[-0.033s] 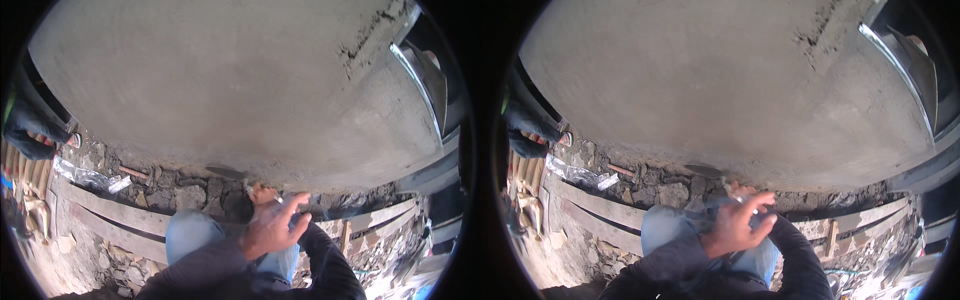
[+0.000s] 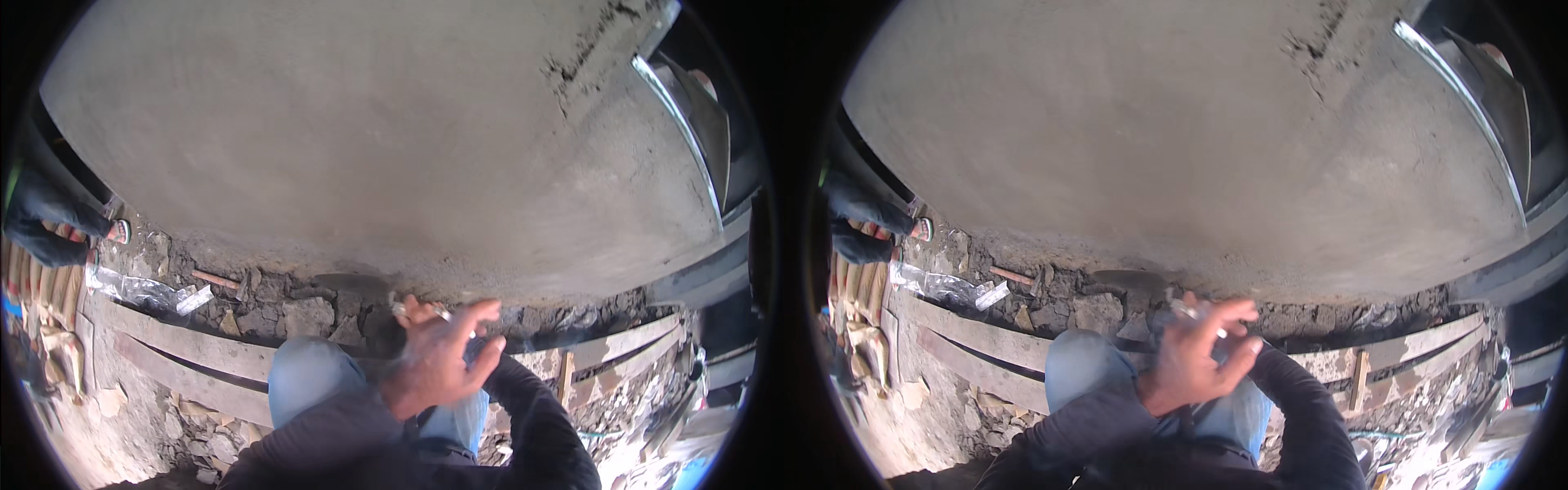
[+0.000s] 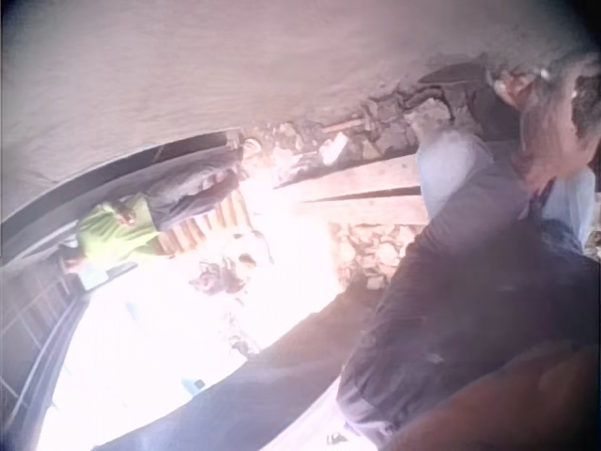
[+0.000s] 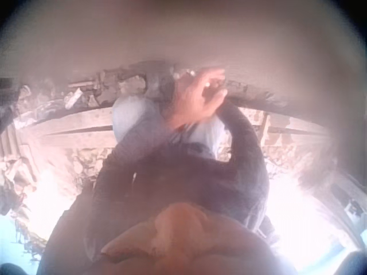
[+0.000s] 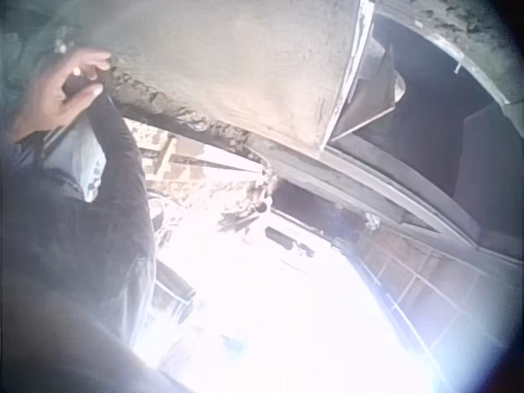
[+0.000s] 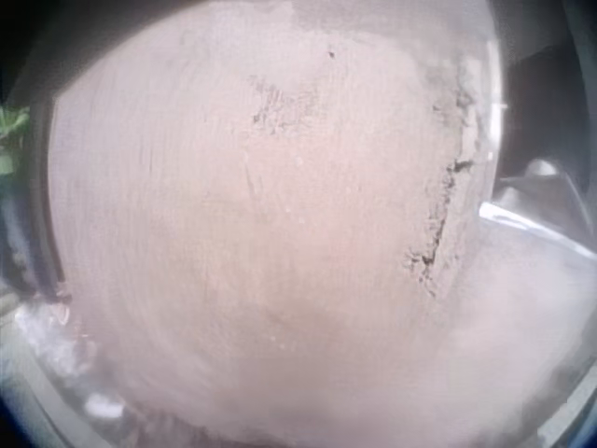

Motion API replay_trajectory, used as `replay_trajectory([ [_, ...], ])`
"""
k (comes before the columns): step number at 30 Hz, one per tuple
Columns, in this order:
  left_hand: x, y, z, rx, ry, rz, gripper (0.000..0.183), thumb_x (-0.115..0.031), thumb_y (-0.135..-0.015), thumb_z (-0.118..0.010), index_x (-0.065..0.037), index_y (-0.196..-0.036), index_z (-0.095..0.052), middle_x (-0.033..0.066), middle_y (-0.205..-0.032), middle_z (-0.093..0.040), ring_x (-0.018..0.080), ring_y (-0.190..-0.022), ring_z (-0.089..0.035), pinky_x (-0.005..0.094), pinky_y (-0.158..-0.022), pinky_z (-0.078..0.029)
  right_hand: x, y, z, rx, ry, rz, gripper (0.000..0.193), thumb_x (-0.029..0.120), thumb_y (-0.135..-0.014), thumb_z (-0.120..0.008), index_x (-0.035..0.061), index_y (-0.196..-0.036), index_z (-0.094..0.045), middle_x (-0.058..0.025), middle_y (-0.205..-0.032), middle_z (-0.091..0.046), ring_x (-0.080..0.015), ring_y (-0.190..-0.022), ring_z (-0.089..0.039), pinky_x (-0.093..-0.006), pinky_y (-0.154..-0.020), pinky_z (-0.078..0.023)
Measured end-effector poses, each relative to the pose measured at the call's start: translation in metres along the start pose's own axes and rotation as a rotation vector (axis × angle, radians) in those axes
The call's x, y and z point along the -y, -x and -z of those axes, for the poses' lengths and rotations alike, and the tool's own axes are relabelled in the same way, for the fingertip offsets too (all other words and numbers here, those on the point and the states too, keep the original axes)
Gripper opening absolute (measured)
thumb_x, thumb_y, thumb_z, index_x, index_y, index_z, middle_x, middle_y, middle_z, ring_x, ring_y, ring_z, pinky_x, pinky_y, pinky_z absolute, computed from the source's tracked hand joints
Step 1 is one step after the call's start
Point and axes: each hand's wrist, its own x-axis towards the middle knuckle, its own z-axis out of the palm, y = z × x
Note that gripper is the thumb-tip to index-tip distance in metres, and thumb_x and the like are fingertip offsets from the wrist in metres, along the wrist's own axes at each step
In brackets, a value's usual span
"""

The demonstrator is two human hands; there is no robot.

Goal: The person kneels on the ground and uses a trowel to apply and smooth cement plaster onto a curved wall section. They repeatedly scoop material and spread it along the surface, occasionally pausing to adjust their position or check the finish.

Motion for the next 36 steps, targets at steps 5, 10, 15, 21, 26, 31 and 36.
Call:
replay_trajectory([
  [5, 0.012, -0.024, -0.024, -0.276, 0.054, 0.061, 0.049, -0.003, -0.095, -0.073, 0.000, -0.139, -0.052, 0.0124, -0.119, -0.073, 0.0156, -0.093, -0.071, 0.0284, -0.083, -0.057, -0.107, 0.006, -0.004, 0.093, 0.075, 0.103, 0.040, 0.036, -0.103, -0.060, 0.0040, -0.126, -0.060, -0.0182, -0.099, -0.078, -0.0352, -0.094, -0.078, -0.0522, -0.092, -0.058],
  [10, 0.011, -0.052, -0.052, -0.452, 0.146, 0.065, 0.048, -0.003, -0.100, -0.066, -0.002, -0.144, -0.049, 0.0115, -0.125, -0.069, 0.0142, -0.102, -0.067, 0.0267, -0.089, -0.054, -0.189, 0.083, 0.003, 0.198, -0.151, 0.005, 0.049, 0.043, -0.105, -0.054, 0.0003, -0.129, -0.057, -0.0223, -0.101, -0.078, -0.0403, -0.097, -0.076, -0.0525, -0.088, -0.059],
  [15, 0.016, -0.071, -0.092, -0.455, 0.117, 0.068, 0.046, -0.004, -0.103, -0.063, -0.002, -0.146, -0.047, 0.0116, -0.127, -0.068, 0.0155, -0.109, -0.066, 0.0280, -0.094, -0.054, -0.250, 0.196, 0.007, 0.102, -0.365, -0.400, 0.055, 0.051, -0.104, -0.054, 0.0000, -0.125, -0.058, -0.0244, -0.098, -0.076, -0.0446, -0.095, -0.075, -0.0550, -0.087, -0.059],
  [21, 0.025, -0.089, -0.165, -0.422, 0.023, 0.026, 0.045, -0.002, -0.104, -0.061, 0.000, -0.146, -0.046, 0.0133, -0.127, -0.067, 0.0189, -0.117, -0.064, 0.0341, -0.104, -0.051, -0.355, 0.293, -0.031, -0.145, -0.566, -0.685, 0.058, 0.049, -0.100, -0.062, -0.0040, -0.121, -0.053, -0.0309, -0.096, -0.073, -0.0523, -0.098, -0.072, -0.0578, -0.090, -0.057],
  [26, -0.012, -0.126, -0.206, -0.442, -0.066, 0.030, 0.047, -0.001, -0.103, -0.060, 0.000, -0.147, -0.044, 0.0143, -0.131, -0.065, 0.0203, -0.120, -0.063, 0.0345, -0.107, -0.050, -0.416, 0.347, 0.027, -0.358, -0.680, -0.849, 0.037, 0.024, -0.089, -0.075, -0.0028, -0.106, -0.055, -0.0319, -0.089, -0.071, -0.0519, -0.092, -0.070, -0.0583, -0.080, -0.056],
  [31, -0.067, -0.142, -0.209, -0.483, -0.076, 0.006, 0.053, 0.003, -0.099, -0.064, -0.001, -0.148, -0.042, 0.0151, -0.135, -0.062, 0.0218, -0.123, -0.061, 0.0352, -0.108, -0.049, -0.389, 0.349, 0.093, -0.726, -1.779, -0.592, 0.022, 0.029, -0.110, -0.060, 0.0095, -0.104, -0.051, -0.0016, -0.078, -0.059, -0.0106, -0.062, -0.060, -0.0284, -0.054, -0.051],
  [36, -0.133, -0.129, -0.222, -0.559, -0.304, -0.087, 0.057, 0.002, -0.097, -0.067, -0.001, -0.148, -0.042, 0.0182, -0.137, -0.060, 0.0258, -0.126, -0.061, 0.0409, -0.111, -0.047, -0.339, 0.351, 0.071, -0.597, -2.035, -0.744, 0.019, 0.029, -0.110, -0.057, 0.0143, -0.100, -0.050, 0.0010, -0.064, -0.048, -0.0113, -0.045, -0.048, -0.0295, -0.041, -0.043],
])
